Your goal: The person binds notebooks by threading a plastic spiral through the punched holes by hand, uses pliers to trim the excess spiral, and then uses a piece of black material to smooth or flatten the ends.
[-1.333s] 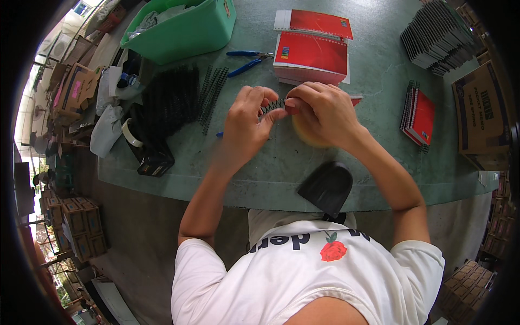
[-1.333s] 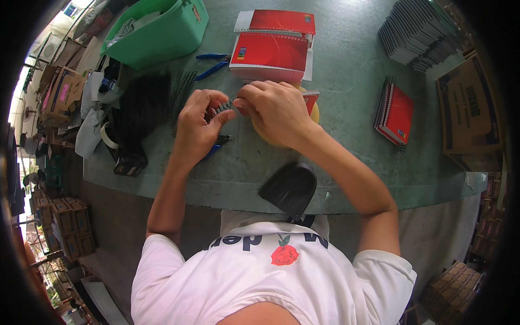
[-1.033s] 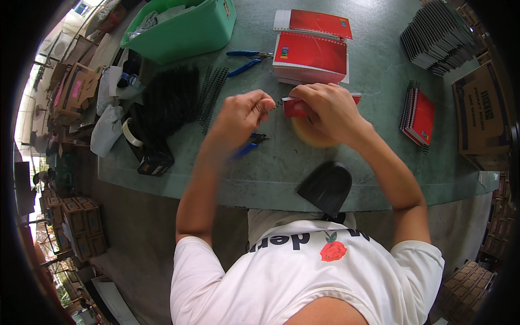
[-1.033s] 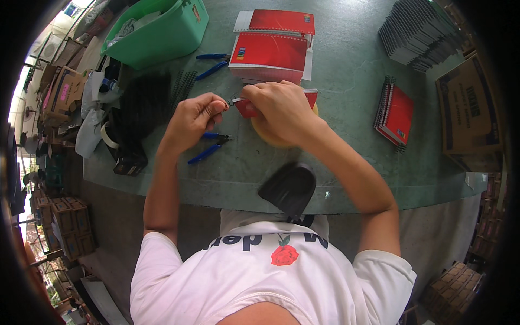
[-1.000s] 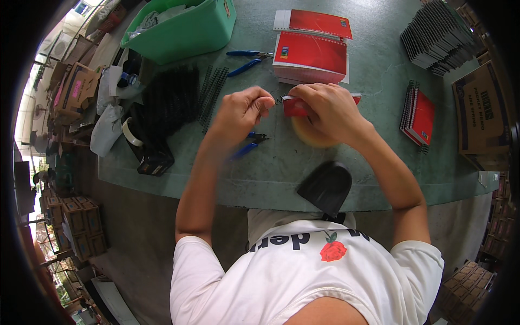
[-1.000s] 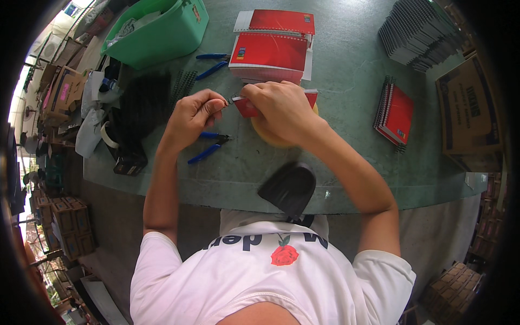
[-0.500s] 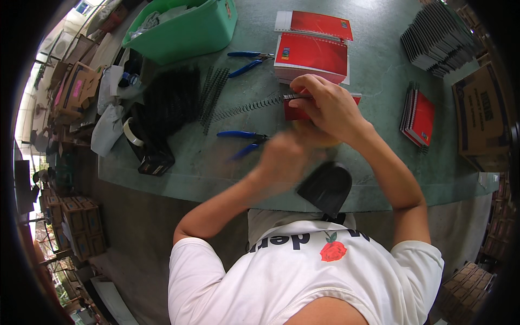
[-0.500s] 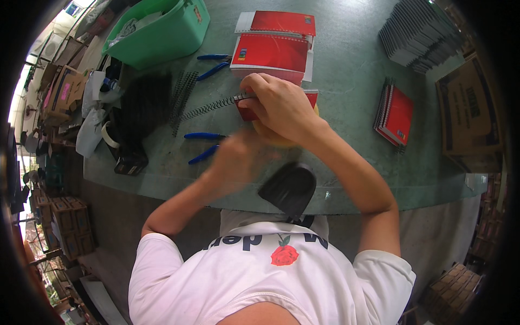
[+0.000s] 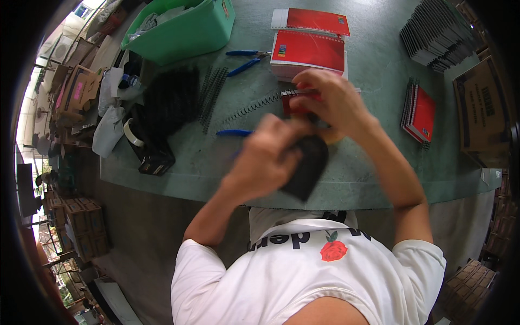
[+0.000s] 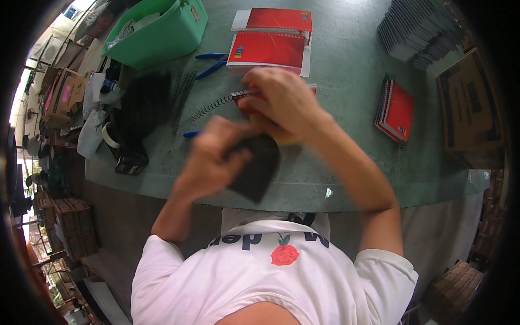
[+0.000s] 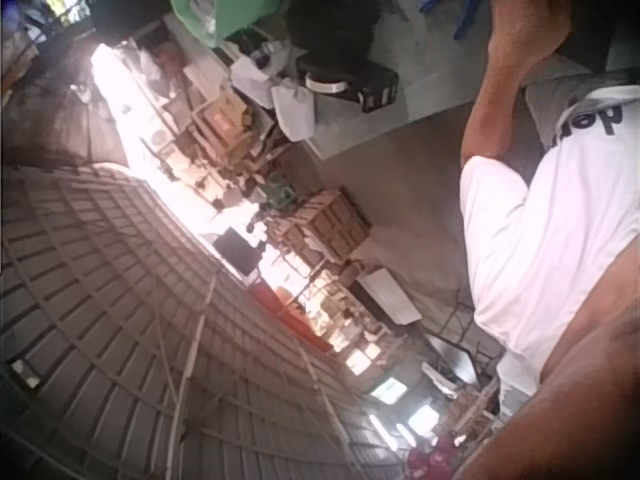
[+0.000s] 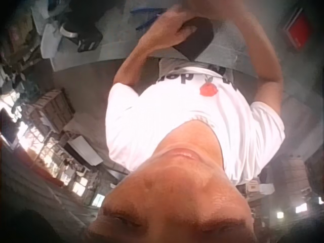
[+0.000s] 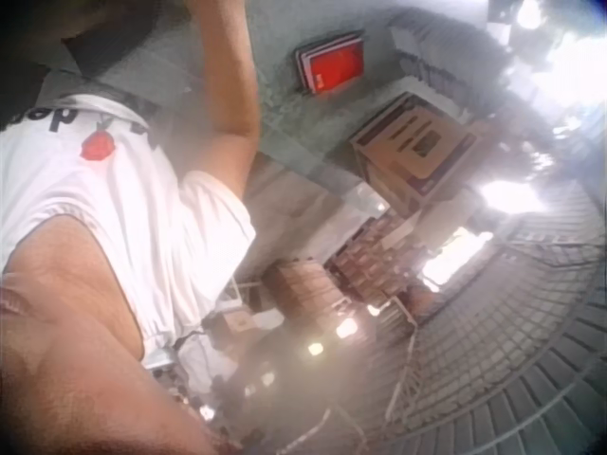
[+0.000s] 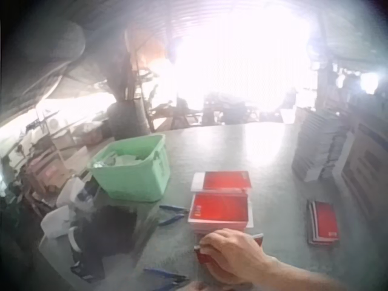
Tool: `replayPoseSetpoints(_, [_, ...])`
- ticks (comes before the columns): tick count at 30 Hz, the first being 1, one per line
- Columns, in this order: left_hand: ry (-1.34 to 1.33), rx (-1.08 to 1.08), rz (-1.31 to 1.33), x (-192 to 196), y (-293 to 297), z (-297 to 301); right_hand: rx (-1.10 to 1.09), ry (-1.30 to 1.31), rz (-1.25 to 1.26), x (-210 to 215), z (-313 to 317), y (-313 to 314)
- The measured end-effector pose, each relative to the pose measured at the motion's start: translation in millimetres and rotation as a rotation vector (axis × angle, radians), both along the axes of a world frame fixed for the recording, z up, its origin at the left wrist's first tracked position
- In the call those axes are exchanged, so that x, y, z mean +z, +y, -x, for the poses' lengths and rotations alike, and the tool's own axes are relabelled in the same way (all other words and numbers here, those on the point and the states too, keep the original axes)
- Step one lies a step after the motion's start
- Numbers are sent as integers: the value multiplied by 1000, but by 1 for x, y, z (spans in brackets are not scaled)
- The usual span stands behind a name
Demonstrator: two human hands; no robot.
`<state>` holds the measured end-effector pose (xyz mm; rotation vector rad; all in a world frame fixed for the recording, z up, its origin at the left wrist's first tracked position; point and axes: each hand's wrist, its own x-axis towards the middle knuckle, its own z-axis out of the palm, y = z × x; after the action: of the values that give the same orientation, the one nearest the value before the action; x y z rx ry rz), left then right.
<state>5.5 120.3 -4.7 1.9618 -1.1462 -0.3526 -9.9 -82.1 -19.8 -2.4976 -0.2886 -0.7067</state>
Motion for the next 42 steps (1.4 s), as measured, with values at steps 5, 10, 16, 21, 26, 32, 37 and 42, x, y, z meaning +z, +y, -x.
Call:
replayPoseSetpoints(5, [-438,207,6,-10,-4,-35,-20,471,-389,9,24,-41])
replayPoseSetpoints(10, [-490,344,406,17,-16,-36,8,308,-936,-33,41,-46])
replayPoseSetpoints(16, [-394,96,41,-16,-14,-25,54,280,-968,-36,51,-38])
replayPoseSetpoints(21, [-364,149,123,-16,-19,-25,3,153,-1069,-59,55,-26])
replayPoseSetpoints(26, [158,-310,-93,-67,-37,21,130,234,-1145,-57,37,-42])
replayPoseSetpoints(32, [92,-283,106,-81,-48,23,162,272,-1012,-42,33,-44])
replayPoseSetpoints(37, [-251,446,-27,-9,-19,-2,110,261,-950,-43,43,-41])
replayPoseSetpoints(42, [-518,138,211,-3,-17,-2,175,276,-982,-48,46,-35])
